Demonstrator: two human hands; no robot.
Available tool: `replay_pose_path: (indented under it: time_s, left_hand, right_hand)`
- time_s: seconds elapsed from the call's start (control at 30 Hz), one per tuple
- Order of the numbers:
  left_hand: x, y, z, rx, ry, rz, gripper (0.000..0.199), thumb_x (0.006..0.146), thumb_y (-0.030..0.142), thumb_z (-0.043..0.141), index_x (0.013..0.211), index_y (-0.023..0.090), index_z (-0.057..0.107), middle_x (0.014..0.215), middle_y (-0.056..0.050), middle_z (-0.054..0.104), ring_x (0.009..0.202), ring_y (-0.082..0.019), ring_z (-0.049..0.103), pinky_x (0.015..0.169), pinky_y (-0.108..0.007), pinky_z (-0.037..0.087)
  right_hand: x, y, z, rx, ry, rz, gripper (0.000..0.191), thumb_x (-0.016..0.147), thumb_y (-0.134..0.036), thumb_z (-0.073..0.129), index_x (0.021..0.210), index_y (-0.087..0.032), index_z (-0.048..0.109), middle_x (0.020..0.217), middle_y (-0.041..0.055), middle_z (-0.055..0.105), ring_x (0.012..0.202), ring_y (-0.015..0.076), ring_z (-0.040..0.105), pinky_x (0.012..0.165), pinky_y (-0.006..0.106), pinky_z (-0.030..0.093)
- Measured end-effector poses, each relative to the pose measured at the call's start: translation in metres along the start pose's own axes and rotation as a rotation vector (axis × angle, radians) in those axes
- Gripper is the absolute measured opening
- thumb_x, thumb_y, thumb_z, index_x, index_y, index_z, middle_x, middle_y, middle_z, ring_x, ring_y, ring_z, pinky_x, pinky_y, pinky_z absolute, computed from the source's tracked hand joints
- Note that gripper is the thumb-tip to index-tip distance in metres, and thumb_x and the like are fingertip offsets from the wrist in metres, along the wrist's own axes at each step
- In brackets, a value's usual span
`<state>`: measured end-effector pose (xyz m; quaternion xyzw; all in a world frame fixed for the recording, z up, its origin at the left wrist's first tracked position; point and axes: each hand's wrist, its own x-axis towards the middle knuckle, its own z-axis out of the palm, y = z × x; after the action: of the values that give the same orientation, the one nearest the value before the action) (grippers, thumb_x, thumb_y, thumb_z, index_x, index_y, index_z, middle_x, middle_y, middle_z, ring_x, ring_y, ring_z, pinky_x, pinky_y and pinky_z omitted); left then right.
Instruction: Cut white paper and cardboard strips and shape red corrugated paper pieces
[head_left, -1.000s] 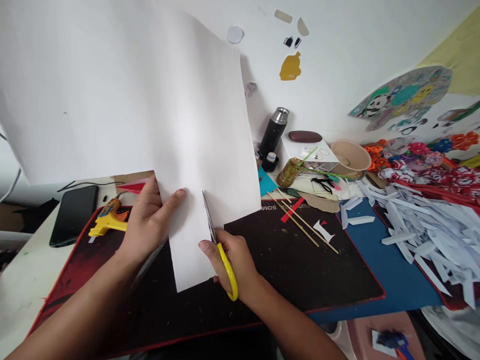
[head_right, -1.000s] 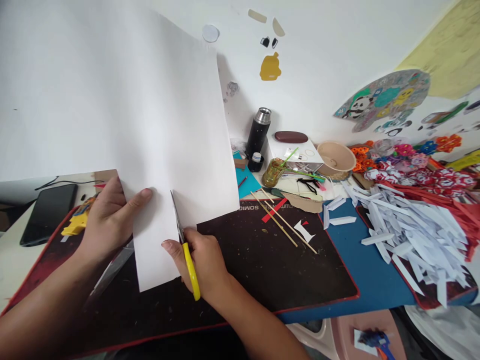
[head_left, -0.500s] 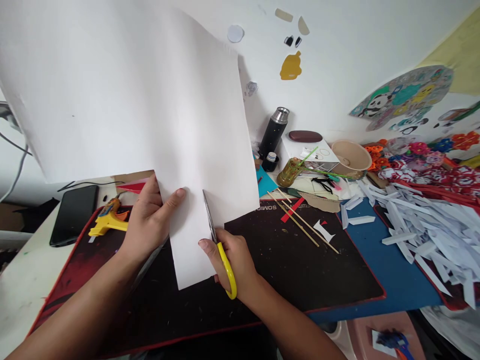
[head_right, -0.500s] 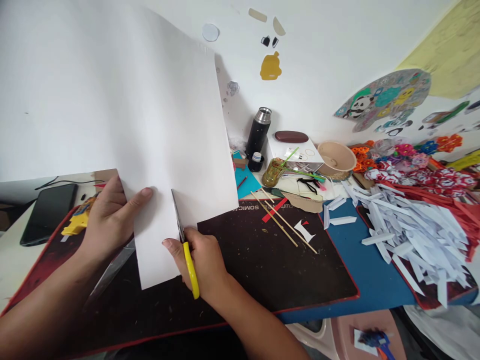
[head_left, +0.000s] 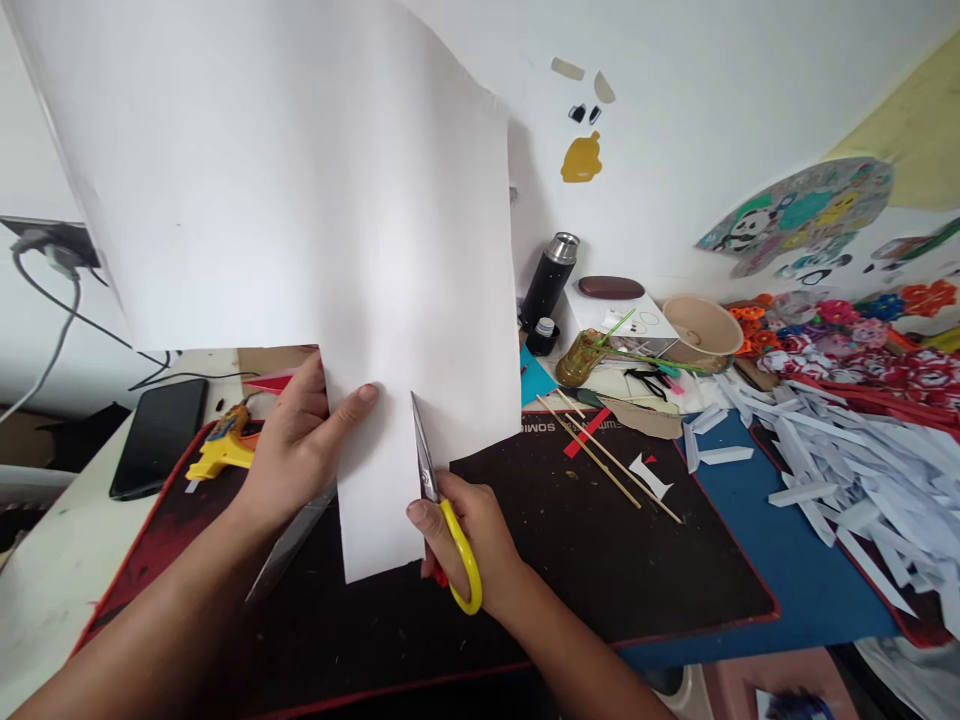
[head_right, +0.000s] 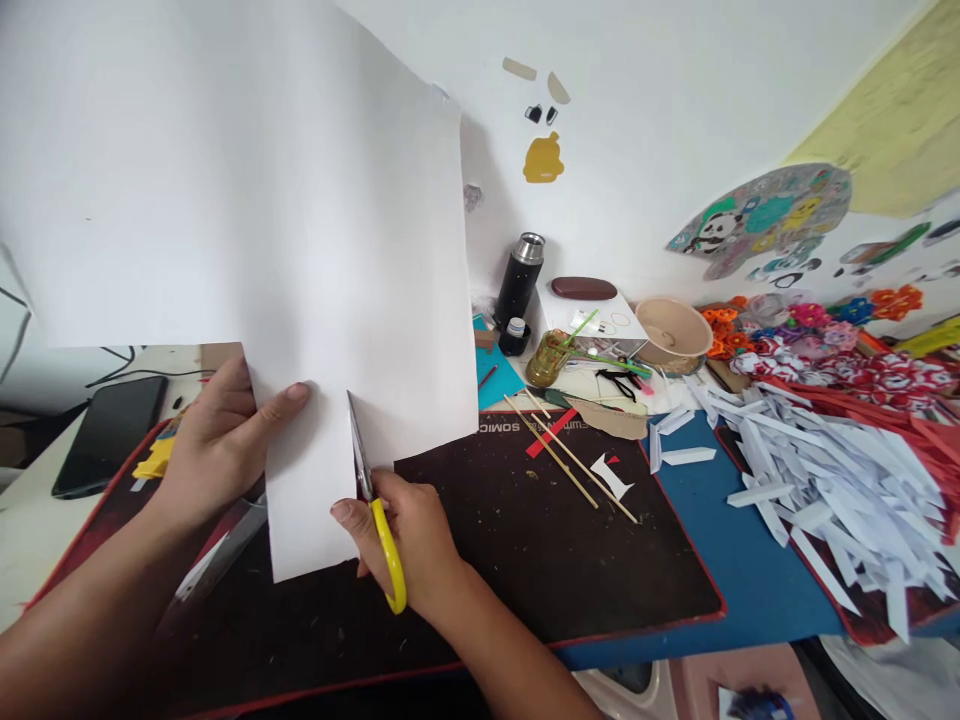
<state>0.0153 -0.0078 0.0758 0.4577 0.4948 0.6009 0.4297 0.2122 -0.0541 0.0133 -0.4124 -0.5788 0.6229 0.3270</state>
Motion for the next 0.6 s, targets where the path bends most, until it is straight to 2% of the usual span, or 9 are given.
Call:
replay_pose_path:
  time_s: [0.1, 0.2, 0.33, 0.43, 0.5, 0.6]
  left_hand:
    - [0.000, 0.003, 0.000, 0.012, -0.024, -0.019, 0.038, 0.087, 0.039, 0.085, 0.122, 0.030, 0.072, 0.103, -0.006, 0.078, 0.077, -0.020, 0.072, 0.063, -0.027, 0.062]
    - [0.002, 0.006, 0.001, 0.013, -0.007, -0.004, 0.037, 0.087, 0.038, 0.085, 0.121, 0.029, 0.073, 0.103, -0.006, 0.079, 0.078, -0.020, 0.072, 0.064, -0.027, 0.062]
    - [0.012, 0.013, 0.000, -0.053, 0.167, 0.118, 0.034, 0.085, 0.032, 0.087, 0.117, 0.026, 0.074, 0.106, -0.005, 0.079, 0.077, -0.018, 0.070, 0.063, -0.024, 0.059]
    - [0.020, 0.020, -0.003, -0.102, 0.258, 0.217, 0.031, 0.087, 0.027, 0.086, 0.115, 0.025, 0.073, 0.104, -0.002, 0.077, 0.079, -0.016, 0.067, 0.065, -0.022, 0.057]
    - [0.025, 0.023, -0.004, -0.129, 0.282, 0.281, 0.029, 0.087, 0.026, 0.086, 0.113, 0.025, 0.073, 0.105, -0.001, 0.075, 0.085, -0.015, 0.066, 0.070, -0.022, 0.056]
    - [0.027, 0.024, -0.001, -0.156, 0.311, 0.353, 0.031, 0.088, 0.026, 0.085, 0.116, 0.027, 0.072, 0.119, -0.001, 0.074, 0.103, -0.017, 0.067, 0.088, -0.025, 0.056]
  right_hand:
    - [0.000, 0.000, 0.001, 0.038, -0.005, -0.013, 0.052, 0.093, -0.072, 0.068, 0.091, -0.020, 0.062, 0.060, -0.0047, 0.057, 0.044, 0.0127, 0.061, 0.042, 0.020, 0.050]
    - [0.000, 0.001, 0.002, 0.046, 0.012, -0.025, 0.054, 0.091, -0.074, 0.070, 0.092, -0.020, 0.064, 0.065, -0.0027, 0.061, 0.050, 0.0131, 0.062, 0.048, 0.023, 0.056]
    - [-0.001, 0.006, 0.006, 0.082, -0.020, -0.011, 0.053, 0.093, -0.072, 0.068, 0.088, -0.019, 0.065, 0.066, -0.0005, 0.064, 0.050, 0.0123, 0.062, 0.050, 0.022, 0.054]
    - [-0.004, 0.010, 0.008, 0.101, -0.030, -0.031, 0.048, 0.095, -0.066, 0.069, 0.095, -0.018, 0.070, 0.064, -0.0001, 0.067, 0.046, 0.0103, 0.057, 0.048, 0.021, 0.050]
    - [-0.005, 0.010, 0.008, 0.121, -0.013, -0.035, 0.047, 0.095, -0.064, 0.070, 0.102, -0.017, 0.072, 0.063, -0.0008, 0.066, 0.045, 0.0106, 0.057, 0.048, 0.021, 0.050]
    - [-0.006, 0.008, 0.007, 0.159, 0.011, -0.031, 0.050, 0.091, -0.066, 0.072, 0.102, -0.017, 0.073, 0.060, -0.0010, 0.064, 0.048, 0.0129, 0.061, 0.048, 0.021, 0.050]
